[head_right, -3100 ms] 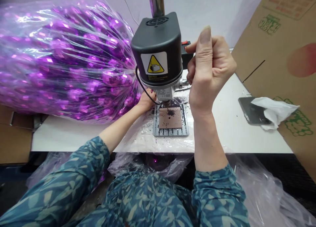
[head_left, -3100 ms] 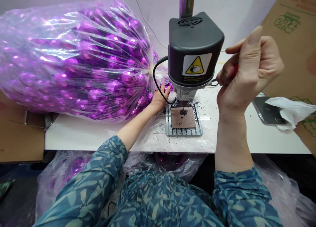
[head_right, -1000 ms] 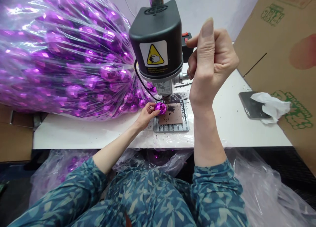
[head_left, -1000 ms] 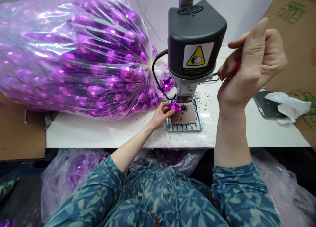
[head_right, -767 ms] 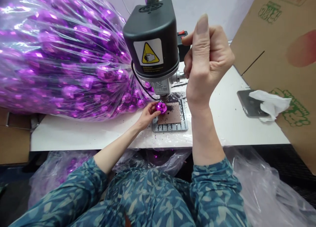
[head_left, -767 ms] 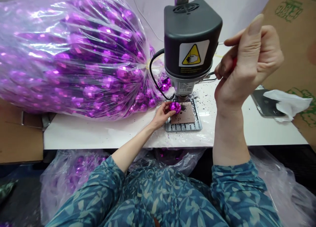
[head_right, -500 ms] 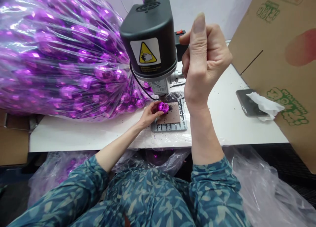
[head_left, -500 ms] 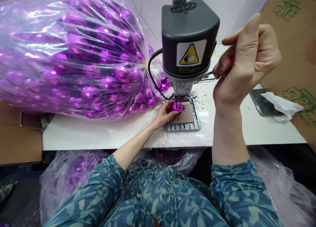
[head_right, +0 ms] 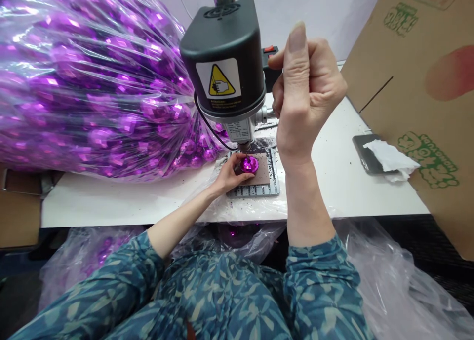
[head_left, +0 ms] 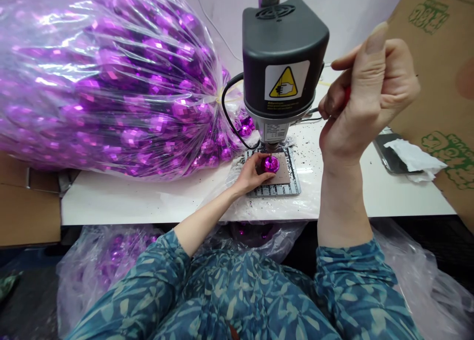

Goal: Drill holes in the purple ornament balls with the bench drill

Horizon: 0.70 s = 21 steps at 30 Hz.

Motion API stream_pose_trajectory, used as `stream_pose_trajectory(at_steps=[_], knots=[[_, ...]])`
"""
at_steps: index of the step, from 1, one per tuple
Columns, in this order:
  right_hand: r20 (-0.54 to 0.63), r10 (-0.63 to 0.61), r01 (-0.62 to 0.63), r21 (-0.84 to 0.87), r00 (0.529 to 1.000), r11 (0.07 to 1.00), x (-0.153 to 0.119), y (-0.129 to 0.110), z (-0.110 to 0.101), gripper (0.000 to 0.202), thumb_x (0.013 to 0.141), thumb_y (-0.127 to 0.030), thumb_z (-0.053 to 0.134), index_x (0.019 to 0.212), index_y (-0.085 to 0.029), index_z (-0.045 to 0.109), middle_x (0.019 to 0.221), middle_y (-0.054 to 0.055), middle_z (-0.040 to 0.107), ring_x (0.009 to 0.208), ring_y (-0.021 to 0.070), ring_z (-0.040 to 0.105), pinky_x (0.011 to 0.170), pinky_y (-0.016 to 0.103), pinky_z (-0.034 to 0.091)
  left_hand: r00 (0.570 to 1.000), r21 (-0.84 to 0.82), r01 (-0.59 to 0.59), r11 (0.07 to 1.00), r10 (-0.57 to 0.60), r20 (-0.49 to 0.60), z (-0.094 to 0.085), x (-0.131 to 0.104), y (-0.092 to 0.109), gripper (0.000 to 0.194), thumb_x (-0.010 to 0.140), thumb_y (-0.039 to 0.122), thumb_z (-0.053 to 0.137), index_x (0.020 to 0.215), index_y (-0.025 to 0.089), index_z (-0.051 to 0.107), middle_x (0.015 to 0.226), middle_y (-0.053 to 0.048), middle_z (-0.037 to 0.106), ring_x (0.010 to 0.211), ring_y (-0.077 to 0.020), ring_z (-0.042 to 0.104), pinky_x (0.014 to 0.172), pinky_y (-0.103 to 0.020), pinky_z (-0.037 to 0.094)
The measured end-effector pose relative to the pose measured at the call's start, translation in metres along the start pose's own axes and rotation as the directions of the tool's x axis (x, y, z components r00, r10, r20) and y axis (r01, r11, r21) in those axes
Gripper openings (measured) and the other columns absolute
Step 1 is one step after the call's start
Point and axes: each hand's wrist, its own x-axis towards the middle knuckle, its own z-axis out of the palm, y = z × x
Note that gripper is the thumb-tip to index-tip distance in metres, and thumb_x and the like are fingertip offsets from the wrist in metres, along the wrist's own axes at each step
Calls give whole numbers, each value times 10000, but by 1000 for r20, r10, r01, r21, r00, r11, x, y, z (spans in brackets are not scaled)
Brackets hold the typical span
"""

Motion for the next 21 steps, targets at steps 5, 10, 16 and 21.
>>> stream_pose_trajectory(at_steps=[5, 10, 16, 21], knots=[[-35, -50, 47, -96, 998, 994, -10, -1, -2, 490, 805, -605, 631, 649, -153, 526, 460, -78, 318, 355, 9, 309, 377, 208, 183, 1000, 14, 18, 1000, -17, -4, -1, 1, 4, 543, 698, 229, 887, 1163, 186, 609, 1121, -98, 722, 1081, -284, 683, 1010, -441, 515], [-89, -111, 102, -101, 990, 990, -33, -2, -12, 371, 946, -459, 591, 696, -185, 578, 475, -69, 317, 372, 4, 296, 420, 218, 189, 1000, 11, 5, 1000, -5, -10, -1, 0, 1, 556, 694, 240, 894, 1167, 193, 606, 1145, -101, 712, 1117, -293, 676, 1031, -445, 505], [-95, -132, 114, -172, 987, 978, -44, 6, -22, 437, 944, -562, 560, 717, -190, 537, 536, -55, 333, 391, -4, 301, 421, 207, 250, 1000, -31, 12, 999, -12, -15, 1, 0, -5, 566, 695, 246, 893, 1175, 194, 598, 1161, -109, 706, 1132, -294, 674, 1044, -449, 499], [-99, -261, 248, -124, 960, 961, -47, 21, -30, 388, 939, -526, 583, 722, -207, 544, 535, -62, 332, 362, -6, 246, 393, 207, 243, 1000, -48, 13, 999, -14, -13, 2, 1, -2, 555, 690, 250, 891, 1157, 194, 596, 1132, -100, 716, 1093, -285, 685, 1017, -446, 509]])
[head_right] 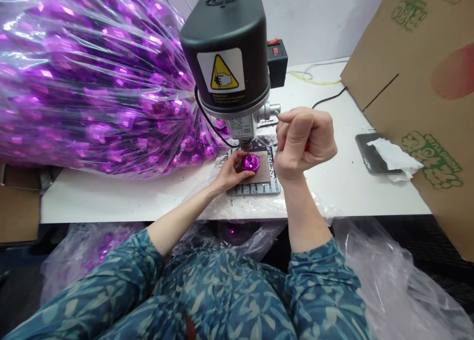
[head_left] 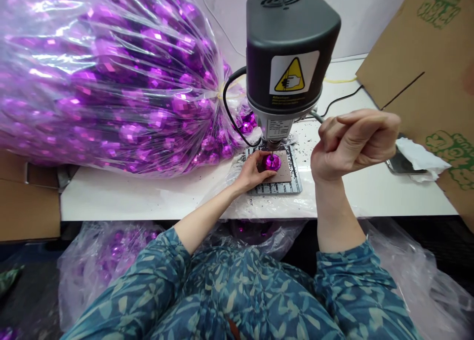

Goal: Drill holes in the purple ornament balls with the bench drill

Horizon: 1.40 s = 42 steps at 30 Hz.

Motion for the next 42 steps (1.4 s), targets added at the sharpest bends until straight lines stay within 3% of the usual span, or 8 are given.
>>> stream_pose_trajectory(at_steps=[17, 21, 27, 29, 32, 37, 40, 42], knots=[[122, -227, 205, 166, 966, 965, -14, 17, -17, 256, 1028, -325, 440, 870, -237, 620, 482, -76, 244, 344, 4, 231, 414, 174, 318, 1000, 31, 13, 999, -13, 9, -2, -2, 4, 584, 718, 234, 896, 1202, 171, 575, 1213, -129, 706, 1157, -283, 687, 1038, -452, 525], [63, 9, -15, 86, 998, 996, 7, -3, 2, 304, 987, -413, 532, 786, -191, 583, 482, -87, 257, 345, -13, 271, 383, 144, 257, 1000, 28, 15, 1000, -15, 1, 1, 0, 1, 578, 706, 226, 905, 1182, 173, 582, 1199, -121, 715, 1147, -276, 693, 1029, -442, 531], [102, 292, -290, -33, 951, 957, 52, -17, 35, 495, 728, -639, 630, 640, -161, 538, 447, -84, 302, 338, 20, 343, 343, 218, 179, 983, 195, -110, 975, 136, -125, -4, -23, 8, 520, 737, 307, 899, 1173, 178, 647, 1189, -116, 712, 1113, -284, 672, 991, -455, 532], [108, 309, -308, -30, 945, 951, 55, -16, 38, 471, 711, -625, 645, 631, -171, 543, 427, -81, 273, 335, 39, 330, 348, 251, 154, 965, 268, -229, 936, 254, -61, -12, -47, 17, 483, 797, 405, 862, 1190, 201, 669, 1166, -104, 717, 1095, -276, 670, 979, -455, 532], [113, 301, -300, -24, 947, 954, 53, -15, 36, 450, 726, -605, 643, 637, -172, 561, 433, -75, 284, 349, 39, 339, 360, 252, 163, 899, 288, -432, 855, 385, 207, -27, -96, 31, 471, 901, 511, 739, 1284, 247, 664, 1190, -110, 701, 1088, -250, 674, 945, -411, 553], [105, 284, -286, 2, 953, 958, 51, -16, 35, 448, 765, -587, 638, 645, -161, 574, 445, -78, 303, 352, 23, 331, 362, 238, 179, 710, 482, -668, 566, 292, 641, -45, -165, 33, 384, 991, 405, 634, 1349, 267, 649, 1301, -169, 649, 1166, -300, 637, 971, -454, 545], [113, 291, -288, -44, 950, 957, 50, -18, 33, 429, 809, -558, 614, 673, -151, 602, 453, -85, 320, 370, -8, 351, 392, 203, 212, 693, 465, -692, 553, 327, 643, -55, -166, 22, 422, 978, 402, 653, 1363, 233, 615, 1402, -170, 617, 1353, -338, 547, 1087, -511, 509], [129, 295, -285, -87, 947, 954, 50, -19, 31, 390, 860, -504, 579, 712, -147, 633, 474, -85, 355, 399, -26, 386, 434, 194, 243, 772, 491, -632, 600, 434, 464, -65, -143, 15, 358, 1012, 294, 583, 1361, 217, 588, 1368, -134, 648, 1387, -289, 538, 1122, -509, 506]])
